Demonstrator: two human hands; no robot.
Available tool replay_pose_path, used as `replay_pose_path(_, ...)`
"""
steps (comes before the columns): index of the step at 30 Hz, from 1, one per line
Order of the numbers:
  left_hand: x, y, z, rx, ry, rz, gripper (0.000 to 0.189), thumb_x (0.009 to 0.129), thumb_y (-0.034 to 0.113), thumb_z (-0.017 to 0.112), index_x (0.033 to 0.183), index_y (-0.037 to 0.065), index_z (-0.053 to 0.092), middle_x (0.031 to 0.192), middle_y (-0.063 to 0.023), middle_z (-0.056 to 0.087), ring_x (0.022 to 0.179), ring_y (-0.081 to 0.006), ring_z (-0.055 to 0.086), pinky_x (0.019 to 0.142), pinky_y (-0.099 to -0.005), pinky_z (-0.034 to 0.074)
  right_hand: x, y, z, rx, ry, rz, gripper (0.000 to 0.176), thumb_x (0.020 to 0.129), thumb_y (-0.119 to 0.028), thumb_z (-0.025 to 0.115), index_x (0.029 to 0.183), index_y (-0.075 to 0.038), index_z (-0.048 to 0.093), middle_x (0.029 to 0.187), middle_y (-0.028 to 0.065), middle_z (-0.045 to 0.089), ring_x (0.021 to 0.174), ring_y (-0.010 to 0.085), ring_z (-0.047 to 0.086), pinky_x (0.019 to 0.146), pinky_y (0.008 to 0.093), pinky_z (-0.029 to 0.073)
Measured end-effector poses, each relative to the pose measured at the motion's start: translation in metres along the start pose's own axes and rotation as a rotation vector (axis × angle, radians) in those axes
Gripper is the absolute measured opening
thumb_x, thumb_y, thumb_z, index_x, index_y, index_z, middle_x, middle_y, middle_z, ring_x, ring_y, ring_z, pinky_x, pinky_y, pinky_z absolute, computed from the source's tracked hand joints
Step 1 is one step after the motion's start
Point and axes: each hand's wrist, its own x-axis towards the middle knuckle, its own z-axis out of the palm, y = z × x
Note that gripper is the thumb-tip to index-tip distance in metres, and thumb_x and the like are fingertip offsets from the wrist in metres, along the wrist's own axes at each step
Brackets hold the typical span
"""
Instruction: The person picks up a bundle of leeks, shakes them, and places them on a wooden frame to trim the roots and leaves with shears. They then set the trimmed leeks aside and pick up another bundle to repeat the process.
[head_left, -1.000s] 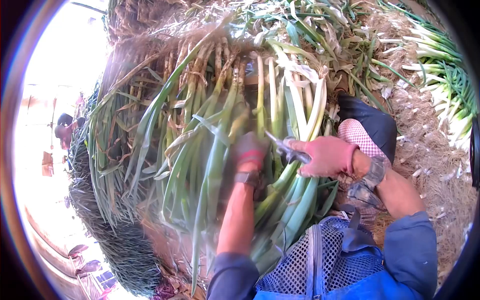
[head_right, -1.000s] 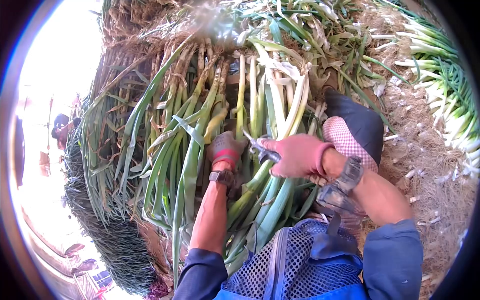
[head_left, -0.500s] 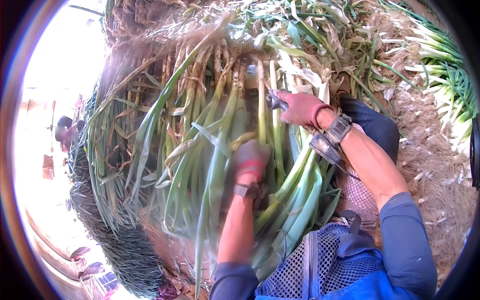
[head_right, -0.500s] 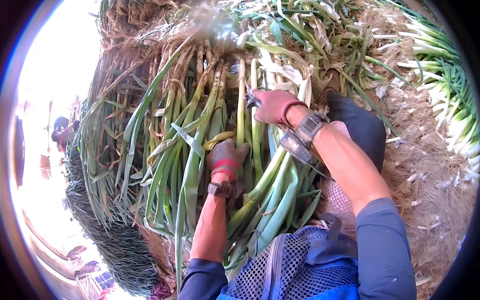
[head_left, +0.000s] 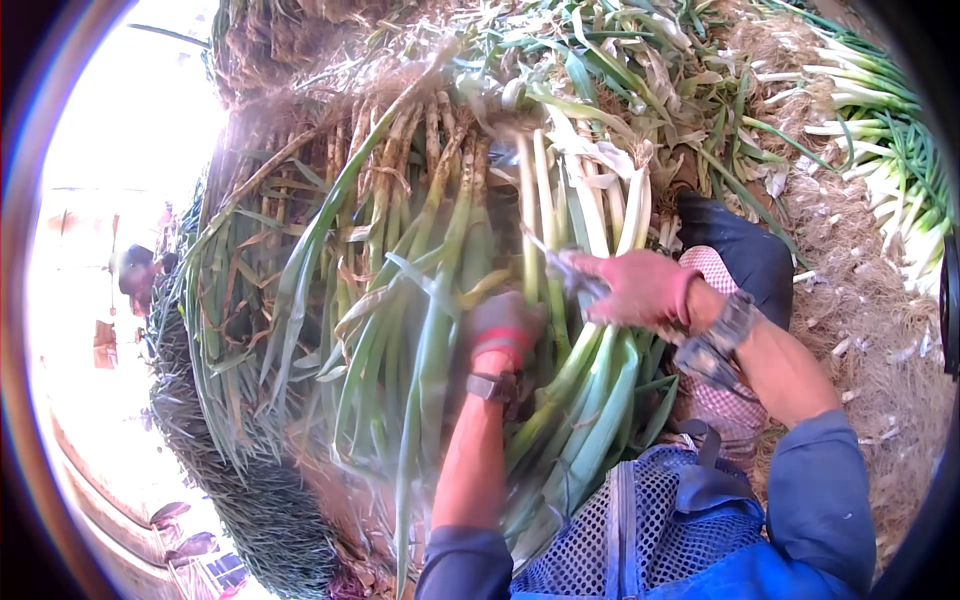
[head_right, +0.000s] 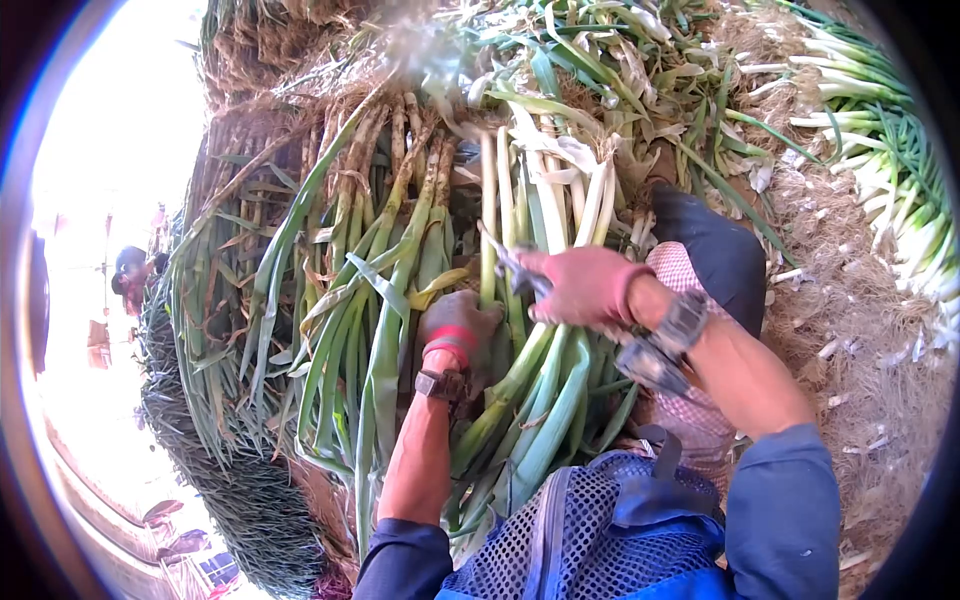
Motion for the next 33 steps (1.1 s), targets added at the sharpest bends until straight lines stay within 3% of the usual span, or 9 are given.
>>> replay_pose_path(4,-0.046,0.023,-0.017,0.014,-0.240,0.093,0.045,0.095,0.048,0.069,0.108,0.006,0.082,0.110,-0.0224,0.077,0.106,-0.0411,0.074,0.092,-0.0491,0.058,-0.026,0.004,0.008,-0.038,0.007,-0.007,0.089,0.088,-0.046,0.073,0.165,-0.017,0.040,0.108,0.0252,0.076,0.098,0.0412,0.075,0.093,0.0462,0.057)
replay_pose_path(10,-0.072,0.027,-0.041,0.199,-0.267,0.122,0.045,0.097,0.052,0.065,0.099,0.011,0.082,0.097,-0.0191,0.078,0.095,-0.0411,0.075,0.087,-0.0519,0.058,-0.031,0.013,0.009,0.004,0.247,0.064,0.089,0.088,-0.041,0.072,0.166,-0.013,0.039,0.101,0.0232,0.077,0.096,0.0393,0.075,0.092,0.0461,0.058)
replay_pose_path(14,-0.045,0.014,-0.086,0.078,0.248,0.131,0.027,0.097,0.040,0.066,0.106,0.019,0.081,0.102,-0.0141,0.078,0.096,-0.0371,0.075,0.085,-0.0484,0.059,-0.036,0.015,0.022,0.074,0.148,-0.054,0.089,0.089,-0.042,0.072,0.166,-0.012,0.038,0.101,0.0244,0.076,0.094,0.0394,0.075,0.090,0.0451,0.058)
replay_pose_path(18,0.026,-0.005,-0.105,0.425,0.158,-0.076,0.036,0.093,0.043,0.072,0.113,0.014,0.077,0.109,-0.0133,0.079,0.105,-0.0356,0.075,0.088,-0.0489,0.059,-0.045,-0.004,0.009,0.184,0.079,-0.024,0.090,0.088,-0.045,0.072,0.165,-0.012,0.039,0.101,0.0261,0.076,0.095,0.0409,0.074,0.092,0.0447,0.057)
replay_pose_path(22,0.037,-0.019,-0.086,0.397,0.232,-0.094,0.044,0.087,0.039,0.078,0.120,0.010,0.074,0.112,-0.0179,0.078,0.107,-0.0374,0.075,0.092,-0.0492,0.059,-0.028,0.012,0.035,0.180,0.246,-0.242,0.088,0.090,-0.044,0.072,0.165,-0.013,0.039,0.107,0.0264,0.075,0.099,0.0413,0.074,0.094,0.0457,0.056)
replay_pose_path(24,0.039,-0.023,-0.089,0.302,0.153,-0.170,0.051,0.084,0.035,0.080,0.125,0.007,0.071,0.114,-0.0221,0.077,0.109,-0.0389,0.074,0.094,-0.0492,0.058,-0.026,0.000,0.033,0.190,0.138,-0.209,0.088,0.090,-0.044,0.072,0.165,-0.013,0.039,0.108,0.0251,0.076,0.100,0.0410,0.073,0.094,0.0453,0.056)
replay_pose_path(25,0.036,-0.026,-0.091,0.301,0.157,-0.175,0.051,0.084,0.035,0.080,0.125,0.007,0.071,0.114,-0.0221,0.077,0.109,-0.0389,0.074,0.094,-0.0492,0.058,-0.027,-0.008,0.026,0.188,0.082,-0.134,0.089,0.089,-0.041,0.076,0.165,-0.012,0.040,0.135,0.0257,0.069,0.116,0.0422,0.070,0.103,0.0411,0.053)
replay_pose_path(28,0.021,-0.028,-0.103,0.186,0.178,-0.139,0.058,0.079,0.033,0.086,0.125,0.002,0.071,0.114,-0.0237,0.078,0.107,-0.0373,0.076,0.094,-0.0463,0.059,-0.034,-0.020,0.016,0.181,0.013,-0.062,0.088,0.089,-0.038,0.076,0.165,-0.013,0.039,0.133,0.0249,0.070,0.114,0.0404,0.072,0.103,0.0401,0.054)
replay_pose_path(33,-0.014,-0.038,-0.111,-0.411,0.042,-0.094,0.069,0.072,0.021,0.095,0.130,-0.005,0.069,0.104,-0.0165,0.080,0.096,-0.0204,0.076,0.090,-0.0345,0.059,-0.037,-0.017,0.028,0.299,0.017,-0.217,0.091,0.091,-0.037,0.076,0.168,-0.013,0.034,0.125,0.0250,0.074,0.107,0.0334,0.075,0.101,0.0390,0.054)
